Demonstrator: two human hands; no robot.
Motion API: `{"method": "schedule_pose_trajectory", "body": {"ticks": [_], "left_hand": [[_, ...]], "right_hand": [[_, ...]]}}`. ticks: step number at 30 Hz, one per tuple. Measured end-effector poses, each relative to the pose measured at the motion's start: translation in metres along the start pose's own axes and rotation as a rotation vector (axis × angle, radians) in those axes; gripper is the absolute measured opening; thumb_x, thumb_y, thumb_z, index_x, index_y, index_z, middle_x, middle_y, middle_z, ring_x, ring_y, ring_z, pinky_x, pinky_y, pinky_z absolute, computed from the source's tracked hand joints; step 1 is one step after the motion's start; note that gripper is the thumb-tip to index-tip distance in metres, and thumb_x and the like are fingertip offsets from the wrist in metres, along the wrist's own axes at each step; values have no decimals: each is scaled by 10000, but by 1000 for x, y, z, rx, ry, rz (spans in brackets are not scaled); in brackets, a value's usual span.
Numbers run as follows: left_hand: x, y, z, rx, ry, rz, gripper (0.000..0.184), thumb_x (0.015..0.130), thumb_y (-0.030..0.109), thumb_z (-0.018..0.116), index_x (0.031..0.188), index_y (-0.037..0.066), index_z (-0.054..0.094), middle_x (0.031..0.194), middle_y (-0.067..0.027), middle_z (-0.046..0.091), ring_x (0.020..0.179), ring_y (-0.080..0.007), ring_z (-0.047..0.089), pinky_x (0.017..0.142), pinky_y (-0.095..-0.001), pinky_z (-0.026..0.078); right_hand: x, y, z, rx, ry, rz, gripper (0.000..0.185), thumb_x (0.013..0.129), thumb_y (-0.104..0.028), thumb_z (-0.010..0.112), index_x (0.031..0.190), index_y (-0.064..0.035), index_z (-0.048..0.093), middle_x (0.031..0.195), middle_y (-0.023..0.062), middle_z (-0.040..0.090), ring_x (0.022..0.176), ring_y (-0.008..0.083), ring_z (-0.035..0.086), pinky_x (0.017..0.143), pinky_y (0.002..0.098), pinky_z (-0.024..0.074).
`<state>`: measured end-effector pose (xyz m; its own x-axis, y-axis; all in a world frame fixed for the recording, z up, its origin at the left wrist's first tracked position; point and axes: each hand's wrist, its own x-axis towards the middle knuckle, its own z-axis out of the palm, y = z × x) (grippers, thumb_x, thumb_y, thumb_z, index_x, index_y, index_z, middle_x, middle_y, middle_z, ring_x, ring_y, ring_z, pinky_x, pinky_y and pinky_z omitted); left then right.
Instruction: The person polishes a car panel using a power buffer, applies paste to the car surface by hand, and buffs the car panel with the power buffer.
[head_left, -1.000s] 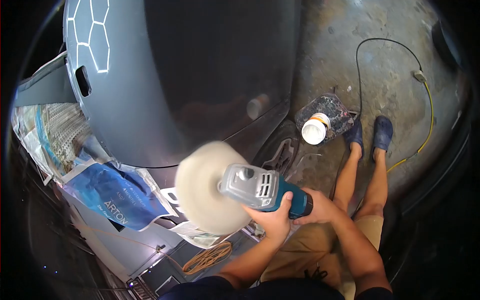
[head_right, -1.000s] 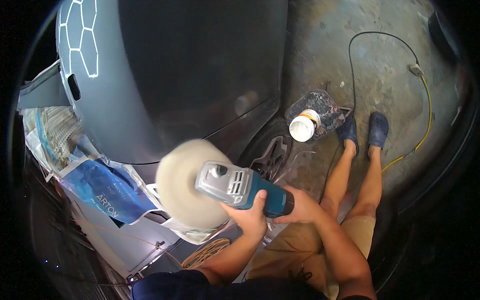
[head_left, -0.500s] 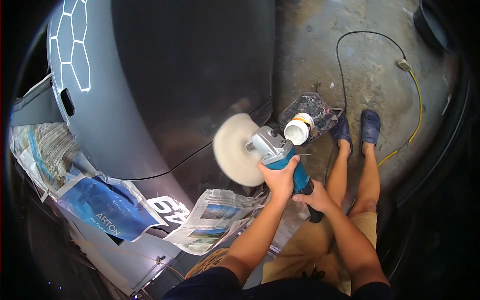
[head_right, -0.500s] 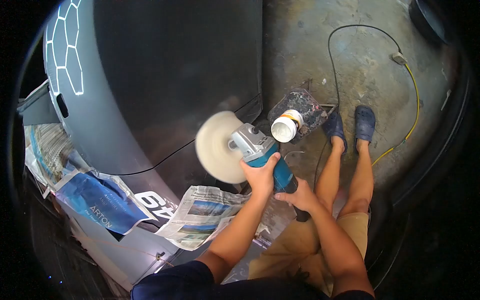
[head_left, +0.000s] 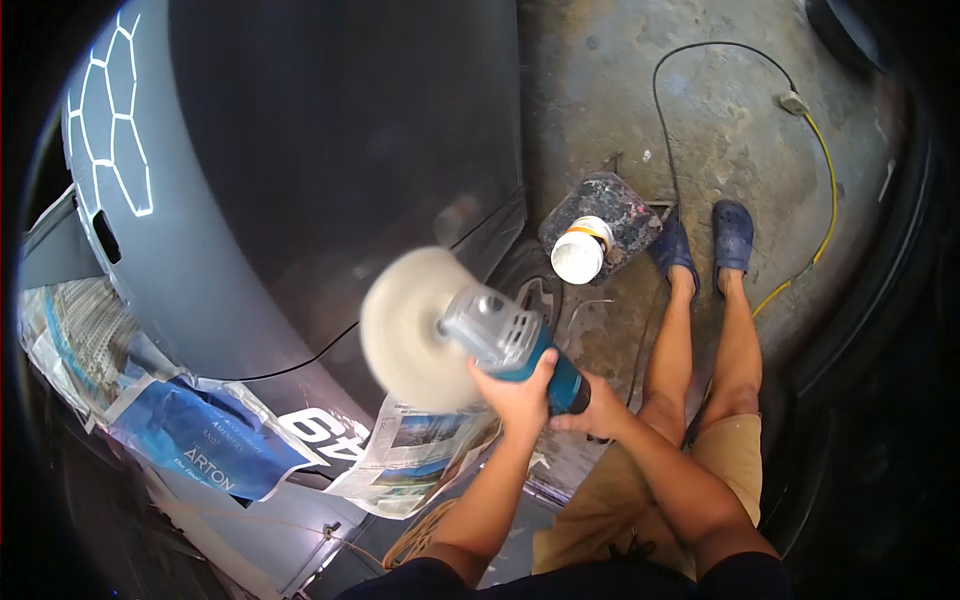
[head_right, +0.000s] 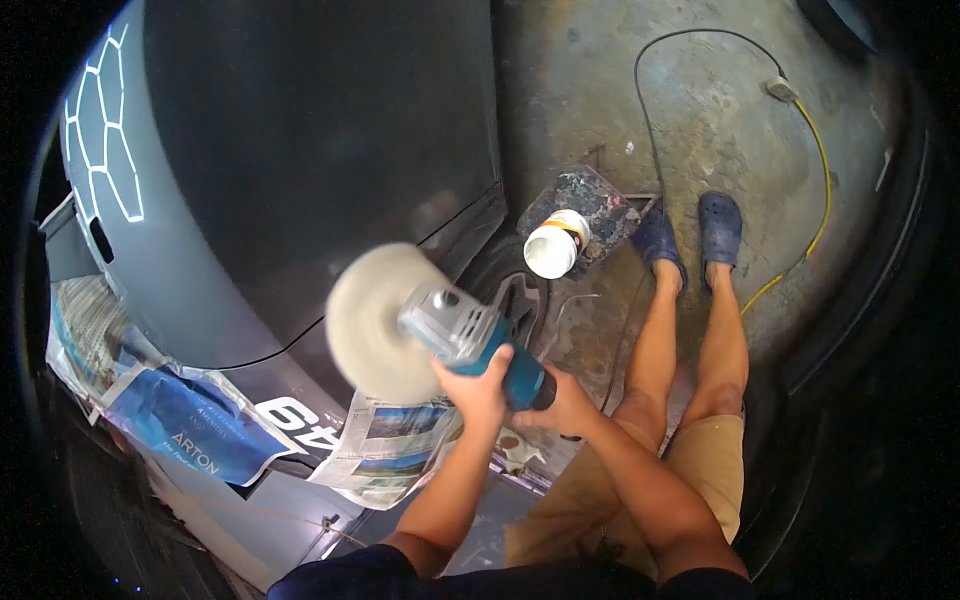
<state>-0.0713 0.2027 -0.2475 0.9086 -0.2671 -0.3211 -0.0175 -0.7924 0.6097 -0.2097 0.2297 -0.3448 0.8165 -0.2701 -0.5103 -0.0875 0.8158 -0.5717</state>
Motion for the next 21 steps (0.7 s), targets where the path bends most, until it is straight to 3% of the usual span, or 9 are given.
{"method": "schedule_pose_trajectory", "body": {"ticks": [4, 5, 8, 9, 12, 13, 16, 19, 21], "left_hand": [[41, -21, 45, 199, -81, -121, 1035, 693, 312, 1016, 1453, -45, 411, 1277, -215, 637, 1160, -302, 651, 1023, -415, 520], [45, -15, 53, 232, -94, -153, 1044, 690, 332, 1010, 1461, -43, 413, 1264, -230, 639, 1161, -307, 651, 1022, -420, 520], [40, -23, 50, 240, -63, -130, 1041, 691, 320, 1014, 1458, -49, 415, 1270, -227, 637, 1165, -302, 646, 1025, -417, 519], [32, -28, 40, 153, -46, -76, 1043, 687, 314, 1022, 1453, -50, 415, 1293, -221, 624, 1167, -307, 641, 1033, -421, 515], [-2, 0, 5, -49, 7, -54, 1091, 709, 256, 1028, 1495, -48, 336, 1322, -199, 588, 1179, -292, 625, 1053, -430, 508], [-8, 4, -3, -60, 10, -29, 1092, 711, 247, 1027, 1497, -47, 329, 1317, -196, 589, 1181, -286, 622, 1055, -430, 507], [-10, 4, -15, -57, 9, 3, 1085, 712, 226, 1028, 1493, -45, 325, 1304, -186, 591, 1183, -272, 617, 1056, -425, 506], [19, -12, 9, 60, -35, -26, 1049, 692, 218, 1035, 1463, -46, 374, 1299, -176, 598, 1167, -266, 622, 1036, -415, 512], [37, -21, 35, 98, -77, -49, 1033, 687, 239, 1028, 1452, -47, 395, 1282, -187, 614, 1161, -274, 633, 1026, -406, 517]], "right_hand": [[16, 2, -9, 339, 37, 285, 560, 778, -267, 973, 1168, -14, 661, 892, 64, 733, 692, 157, 682, 641, 345, 559], [21, 13, -8, 389, 77, 231, 467, 815, -240, 949, 1110, -28, 656, 804, 28, 698, 583, 108, 616, 535, 307, 493], [19, 13, -9, 356, 45, 276, 483, 801, -256, 961, 1098, -26, 658, 791, 32, 693, 571, 117, 613, 533, 311, 494], [13, 9, -9, 271, -14, 316, 576, 756, -277, 983, 1159, -10, 671, 891, 63, 734, 710, 160, 689, 658, 344, 563], [-4, 4, 12, 152, 12, -35, 737, 696, -313, 1005, 1265, 9, 664, 1065, 100, 760, 948, 201, 726, 872, 379, 580], [-8, -11, 11, 118, -44, 63, 844, 665, -339, 1009, 1339, 18, 646, 1210, 120, 748, 1124, 209, 693, 1023, 390, 530], [-7, -7, 18, 117, -65, 79, 843, 655, -342, 1016, 1324, 18, 651, 1191, 119, 748, 1107, 226, 697, 1015, 390, 532], [8, 15, 17, 42, 88, 17, 733, 693, -321, 1005, 1254, 7, 665, 1054, 103, 760, 924, 212, 725, 859, 374, 579], [19, 8, 1, 199, 71, 202, 649, 729, -312, 990, 1202, -8, 666, 951, 83, 750, 773, 179, 700, 719, 347, 565]]}}
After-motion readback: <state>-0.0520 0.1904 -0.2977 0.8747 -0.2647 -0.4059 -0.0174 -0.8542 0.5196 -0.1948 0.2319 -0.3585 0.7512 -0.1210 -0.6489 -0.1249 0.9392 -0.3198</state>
